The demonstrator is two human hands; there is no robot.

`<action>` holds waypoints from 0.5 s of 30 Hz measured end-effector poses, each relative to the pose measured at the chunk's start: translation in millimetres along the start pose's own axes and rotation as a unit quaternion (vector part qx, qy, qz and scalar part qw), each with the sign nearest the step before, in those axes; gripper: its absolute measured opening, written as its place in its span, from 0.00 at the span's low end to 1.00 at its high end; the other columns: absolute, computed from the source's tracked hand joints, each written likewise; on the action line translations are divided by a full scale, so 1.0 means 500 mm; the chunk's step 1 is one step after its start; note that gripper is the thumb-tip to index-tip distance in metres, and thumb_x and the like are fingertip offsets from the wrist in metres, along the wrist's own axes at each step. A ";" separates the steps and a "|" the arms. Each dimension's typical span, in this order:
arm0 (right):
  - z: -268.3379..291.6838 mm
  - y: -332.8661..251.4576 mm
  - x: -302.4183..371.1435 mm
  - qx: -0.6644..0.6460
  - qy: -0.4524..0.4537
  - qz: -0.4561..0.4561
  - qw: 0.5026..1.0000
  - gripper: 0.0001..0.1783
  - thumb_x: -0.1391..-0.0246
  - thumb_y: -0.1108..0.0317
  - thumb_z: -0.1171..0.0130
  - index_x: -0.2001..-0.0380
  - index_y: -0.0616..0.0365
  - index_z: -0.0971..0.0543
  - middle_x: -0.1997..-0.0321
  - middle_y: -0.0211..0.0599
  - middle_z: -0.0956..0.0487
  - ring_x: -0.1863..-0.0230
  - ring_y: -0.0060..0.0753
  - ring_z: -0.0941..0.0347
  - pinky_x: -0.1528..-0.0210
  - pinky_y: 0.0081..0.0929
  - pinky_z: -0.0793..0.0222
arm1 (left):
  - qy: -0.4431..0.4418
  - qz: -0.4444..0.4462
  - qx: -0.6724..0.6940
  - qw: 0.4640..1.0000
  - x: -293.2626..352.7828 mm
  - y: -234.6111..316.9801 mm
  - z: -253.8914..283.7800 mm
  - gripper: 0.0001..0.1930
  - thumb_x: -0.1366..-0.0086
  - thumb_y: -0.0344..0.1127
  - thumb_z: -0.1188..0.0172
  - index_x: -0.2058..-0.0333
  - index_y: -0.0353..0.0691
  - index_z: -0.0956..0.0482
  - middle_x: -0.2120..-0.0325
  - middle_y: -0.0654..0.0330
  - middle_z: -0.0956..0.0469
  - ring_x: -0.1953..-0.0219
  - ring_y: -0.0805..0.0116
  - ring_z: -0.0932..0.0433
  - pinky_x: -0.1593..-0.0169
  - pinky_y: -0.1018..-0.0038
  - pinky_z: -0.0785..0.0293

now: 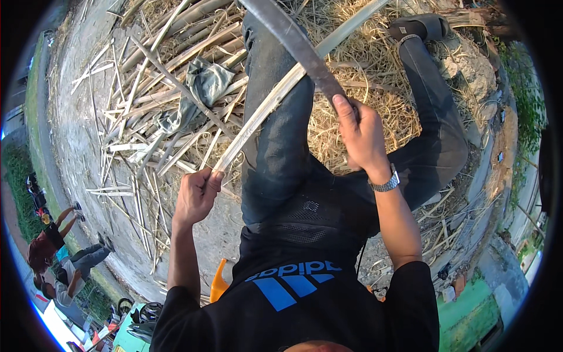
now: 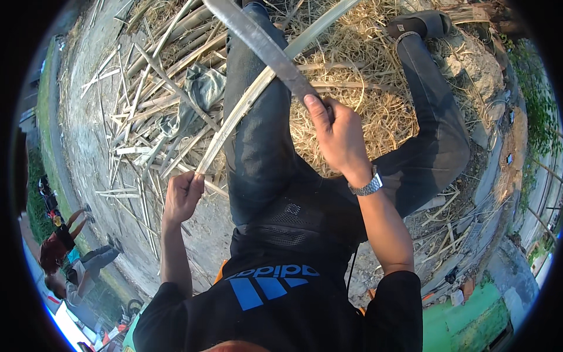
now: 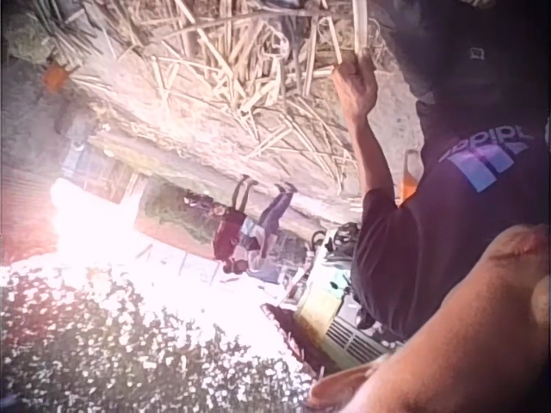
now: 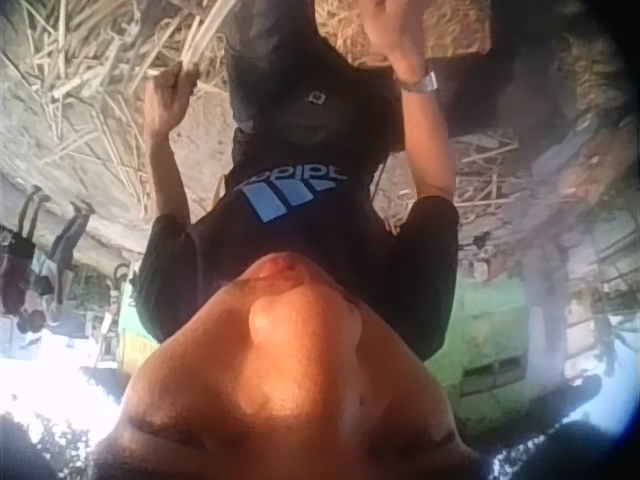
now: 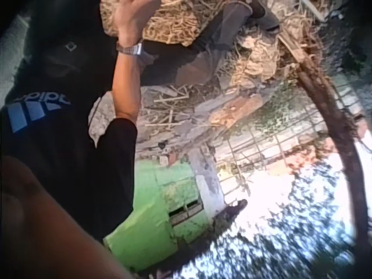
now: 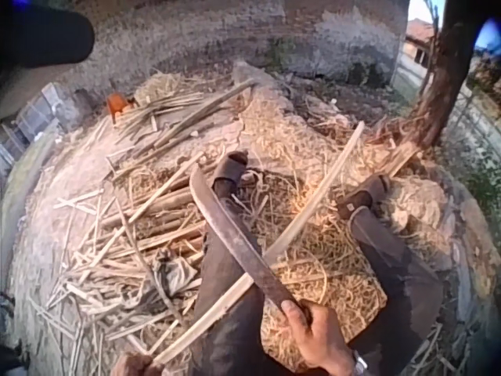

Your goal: The person shaves a long strip of bamboo with a machete to smooth the surface while sitting on the ground.

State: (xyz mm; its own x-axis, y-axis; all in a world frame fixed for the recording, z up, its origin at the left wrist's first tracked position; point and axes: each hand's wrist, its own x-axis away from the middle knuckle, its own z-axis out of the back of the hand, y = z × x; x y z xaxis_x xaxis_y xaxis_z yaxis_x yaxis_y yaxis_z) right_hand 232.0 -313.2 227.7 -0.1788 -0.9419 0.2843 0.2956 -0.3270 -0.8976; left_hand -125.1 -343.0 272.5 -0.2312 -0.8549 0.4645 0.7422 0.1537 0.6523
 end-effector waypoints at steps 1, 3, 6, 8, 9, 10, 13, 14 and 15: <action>0.015 0.003 -0.016 -0.009 0.032 0.004 0.999 0.31 0.30 0.45 0.47 0.76 0.64 0.23 0.88 0.26 0.33 0.87 0.21 0.37 0.82 0.30 0.44 | 0.000 0.002 -0.001 1.000 0.004 -0.004 -0.001 0.25 0.25 0.46 0.43 0.78 0.32 0.25 0.89 0.60 0.32 0.85 0.75 0.38 0.79 0.69 0.40; 0.027 0.006 -0.048 -0.046 0.101 -0.051 0.993 0.32 0.29 0.44 0.49 0.78 0.62 0.24 0.89 0.25 0.33 0.88 0.21 0.38 0.83 0.29 0.45 | -0.003 0.005 0.025 1.000 -0.008 -0.005 -0.008 0.26 0.25 0.46 0.43 0.78 0.32 0.25 0.89 0.60 0.33 0.84 0.76 0.38 0.79 0.69 0.40; -0.043 0.009 -0.010 0.021 0.043 0.017 0.999 0.31 0.28 0.45 0.51 0.75 0.62 0.23 0.88 0.34 0.31 0.87 0.31 0.34 0.81 0.35 0.40 | -0.015 0.005 0.027 0.999 -0.015 0.019 -0.013 0.26 0.25 0.47 0.44 0.78 0.32 0.25 0.89 0.61 0.32 0.84 0.76 0.37 0.78 0.69 0.39; -0.071 -0.011 0.035 0.020 0.006 0.061 0.998 0.29 0.29 0.47 0.47 0.74 0.64 0.22 0.88 0.38 0.31 0.85 0.35 0.33 0.79 0.36 0.39 | -0.032 0.008 0.041 0.999 -0.009 0.013 -0.001 0.26 0.24 0.47 0.45 0.78 0.33 0.25 0.88 0.64 0.31 0.84 0.77 0.35 0.78 0.71 0.38; -0.070 -0.020 0.042 0.007 -0.007 0.063 0.998 0.29 0.30 0.47 0.46 0.74 0.64 0.22 0.87 0.38 0.30 0.85 0.36 0.33 0.78 0.36 0.39 | -0.034 0.008 0.039 0.999 -0.005 0.012 0.001 0.26 0.24 0.47 0.45 0.78 0.33 0.25 0.88 0.64 0.31 0.84 0.77 0.35 0.78 0.71 0.38; -0.054 -0.024 0.036 0.028 -0.014 0.051 0.998 0.29 0.30 0.47 0.46 0.73 0.64 0.22 0.87 0.37 0.31 0.85 0.34 0.34 0.78 0.36 0.39 | -0.040 0.031 0.052 0.997 -0.002 0.016 0.003 0.26 0.24 0.48 0.45 0.78 0.34 0.25 0.88 0.64 0.31 0.84 0.77 0.35 0.78 0.71 0.37; 0.003 -0.008 -0.016 0.008 0.041 -0.011 0.999 0.31 0.30 0.45 0.47 0.75 0.64 0.22 0.89 0.30 0.33 0.87 0.24 0.37 0.82 0.32 0.43 | -0.042 0.059 0.062 0.995 0.008 0.011 -0.002 0.26 0.24 0.49 0.46 0.78 0.34 0.25 0.88 0.64 0.31 0.84 0.77 0.35 0.78 0.71 0.37; 0.014 -0.005 -0.037 -0.014 0.056 -0.033 0.998 0.31 0.30 0.44 0.48 0.75 0.63 0.22 0.89 0.30 0.32 0.87 0.24 0.37 0.82 0.31 0.43 | -0.041 0.051 0.066 0.996 0.003 0.012 -0.007 0.26 0.24 0.49 0.46 0.78 0.34 0.25 0.89 0.64 0.32 0.84 0.76 0.35 0.78 0.71 0.38; 0.018 -0.005 -0.050 -0.036 0.072 -0.054 0.995 0.32 0.29 0.44 0.49 0.75 0.63 0.22 0.90 0.30 0.32 0.88 0.24 0.37 0.83 0.31 0.43 | -0.040 0.044 0.070 0.996 -0.003 0.017 -0.012 0.26 0.24 0.49 0.46 0.78 0.34 0.25 0.89 0.64 0.32 0.84 0.76 0.35 0.78 0.71 0.38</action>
State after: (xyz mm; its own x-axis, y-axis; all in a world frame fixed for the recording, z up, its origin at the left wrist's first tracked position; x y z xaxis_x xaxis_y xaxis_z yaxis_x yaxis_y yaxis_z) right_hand 244.4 -289.5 226.1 -0.3397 -0.8791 0.3343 0.2003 -0.4149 -0.8875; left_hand -114.5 -343.1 273.8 -0.2230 -0.7942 0.5652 0.6683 0.2975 0.6818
